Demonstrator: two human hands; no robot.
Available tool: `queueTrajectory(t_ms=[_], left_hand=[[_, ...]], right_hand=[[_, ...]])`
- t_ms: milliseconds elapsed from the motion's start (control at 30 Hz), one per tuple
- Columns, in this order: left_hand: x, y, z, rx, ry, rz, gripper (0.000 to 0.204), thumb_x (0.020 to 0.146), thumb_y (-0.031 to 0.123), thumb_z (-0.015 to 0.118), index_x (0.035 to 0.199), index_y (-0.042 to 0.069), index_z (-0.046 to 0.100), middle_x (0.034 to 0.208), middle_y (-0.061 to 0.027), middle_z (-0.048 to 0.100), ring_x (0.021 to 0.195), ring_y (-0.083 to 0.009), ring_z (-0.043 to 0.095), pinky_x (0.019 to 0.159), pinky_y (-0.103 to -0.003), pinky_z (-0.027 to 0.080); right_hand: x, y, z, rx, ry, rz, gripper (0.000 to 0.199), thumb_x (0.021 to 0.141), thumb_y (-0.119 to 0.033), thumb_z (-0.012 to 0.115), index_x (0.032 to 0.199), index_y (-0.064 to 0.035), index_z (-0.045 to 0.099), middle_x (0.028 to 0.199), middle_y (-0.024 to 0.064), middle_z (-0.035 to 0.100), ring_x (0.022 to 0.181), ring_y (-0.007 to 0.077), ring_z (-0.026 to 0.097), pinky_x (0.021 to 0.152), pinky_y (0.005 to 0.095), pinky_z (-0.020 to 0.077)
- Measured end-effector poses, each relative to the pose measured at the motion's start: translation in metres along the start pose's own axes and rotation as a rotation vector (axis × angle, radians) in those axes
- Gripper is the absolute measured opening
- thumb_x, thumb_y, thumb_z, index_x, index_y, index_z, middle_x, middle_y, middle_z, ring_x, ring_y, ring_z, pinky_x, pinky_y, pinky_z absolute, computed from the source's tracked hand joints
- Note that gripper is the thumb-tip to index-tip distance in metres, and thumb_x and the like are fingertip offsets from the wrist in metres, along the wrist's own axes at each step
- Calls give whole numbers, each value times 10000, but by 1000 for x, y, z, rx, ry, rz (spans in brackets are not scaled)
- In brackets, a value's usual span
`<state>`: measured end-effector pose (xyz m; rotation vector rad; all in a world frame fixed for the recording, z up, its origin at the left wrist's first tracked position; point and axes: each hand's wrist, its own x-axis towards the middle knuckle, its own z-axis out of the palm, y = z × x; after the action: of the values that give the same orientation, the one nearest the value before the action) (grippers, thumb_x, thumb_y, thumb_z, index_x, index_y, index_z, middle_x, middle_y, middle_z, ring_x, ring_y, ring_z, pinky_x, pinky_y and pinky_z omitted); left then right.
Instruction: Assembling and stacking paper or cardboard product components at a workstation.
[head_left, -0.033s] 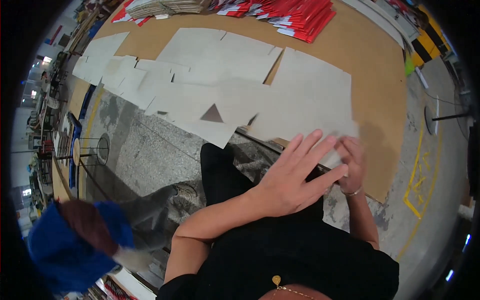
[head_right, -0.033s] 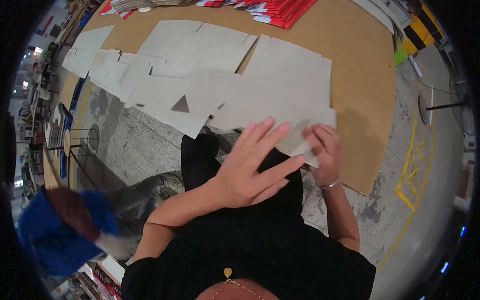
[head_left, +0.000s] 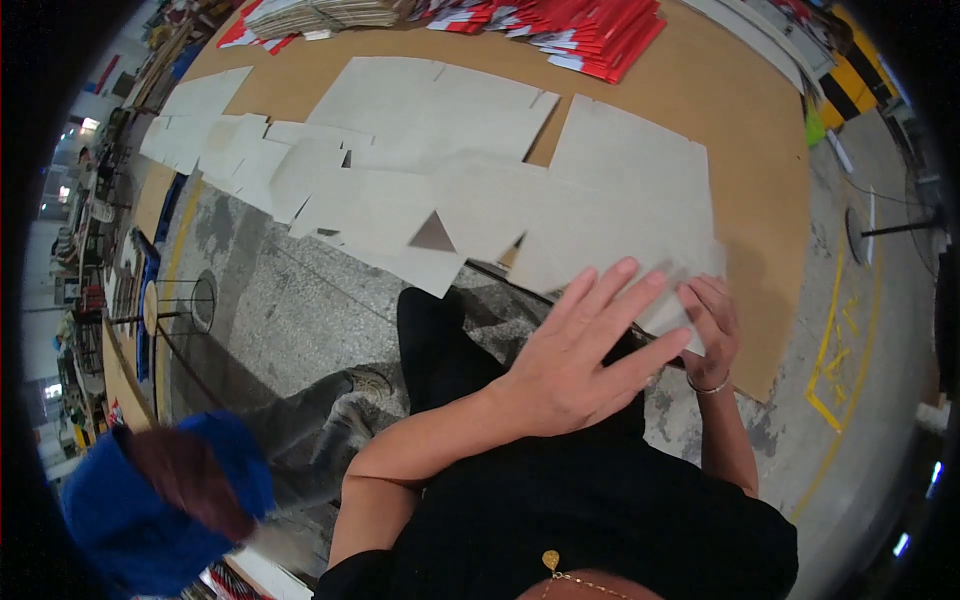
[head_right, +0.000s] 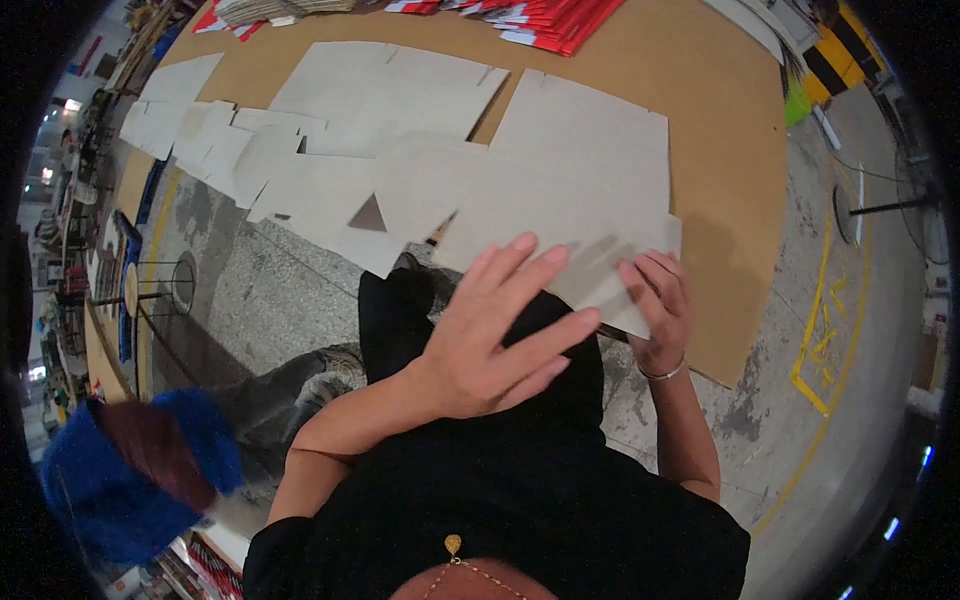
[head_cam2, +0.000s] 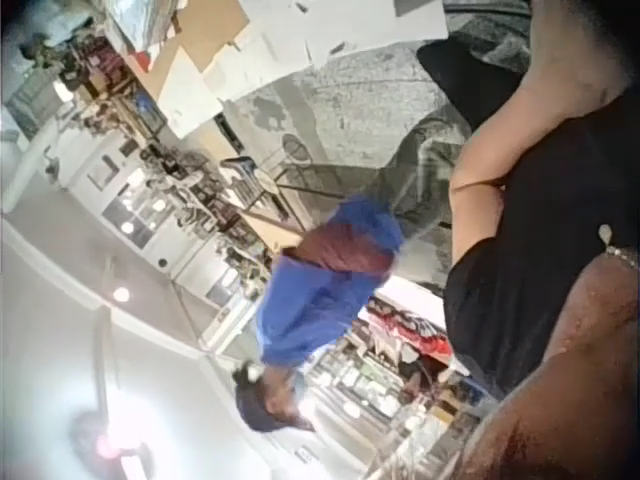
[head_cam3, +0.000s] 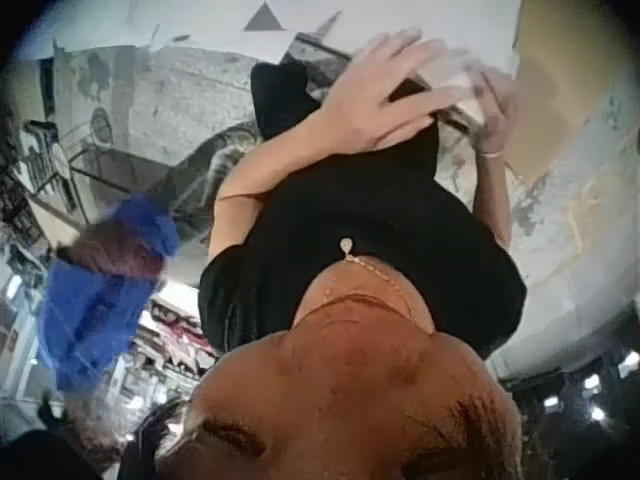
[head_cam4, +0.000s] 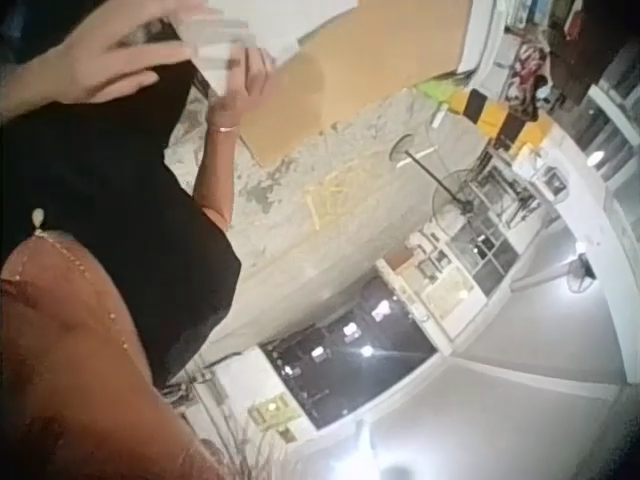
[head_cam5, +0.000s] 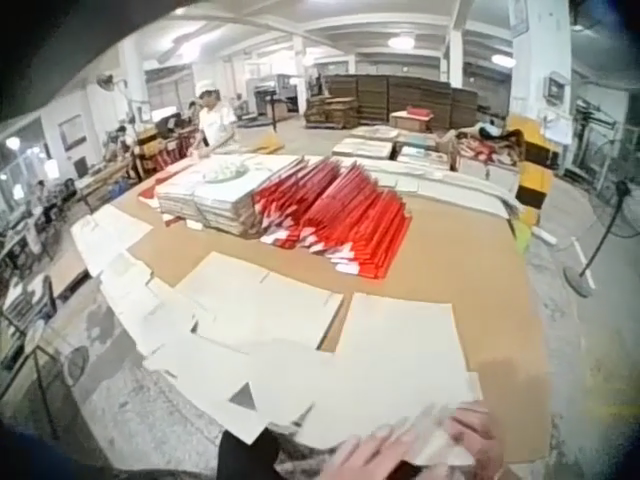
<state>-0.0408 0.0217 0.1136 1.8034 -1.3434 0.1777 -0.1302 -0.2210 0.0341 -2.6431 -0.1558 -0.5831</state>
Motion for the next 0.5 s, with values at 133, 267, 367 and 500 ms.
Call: queueTrajectory(t_ms=[133, 267, 367, 500], left_hand=[[3, -16, 18, 25, 7, -118, 553, 759, 155, 721, 1296, 128, 591, 1425, -254, 416, 1268, -491, 429, 1021, -584, 371], [-1, -10, 41, -12, -116, 117, 541, 772, 172, 705, 1299, 154, 583, 1420, -181, 440, 1293, -431, 432, 1041, -558, 372], [-15, -19, 21, -54, -59, 87, 451, 785, 102, 652, 1233, 140, 622, 1323, -149, 521, 1218, -390, 502, 1006, -513, 418], [-80, -53, -1, -73, 346, -256, 182, 890, 52, 538, 1070, 48, 572, 1015, -116, 589, 912, -257, 578, 791, -361, 490]], right_hand=[[-27, 7, -2, -29, 72, -95, 313, 788, -181, 594, 1054, -68, 711, 1075, 99, 673, 1044, 309, 627, 966, 477, 481], [-52, 18, 12, 60, 19, -50, 306, 781, -160, 602, 1047, -60, 718, 1089, 102, 673, 1069, 301, 621, 983, 486, 469], [-64, 25, 6, 135, 154, -49, 203, 766, -111, 656, 949, -56, 726, 1046, 117, 682, 1048, 300, 636, 983, 484, 469], [-66, 25, -3, 134, 195, 28, 175, 751, -71, 661, 915, -58, 721, 993, 109, 687, 990, 311, 649, 953, 465, 489]])
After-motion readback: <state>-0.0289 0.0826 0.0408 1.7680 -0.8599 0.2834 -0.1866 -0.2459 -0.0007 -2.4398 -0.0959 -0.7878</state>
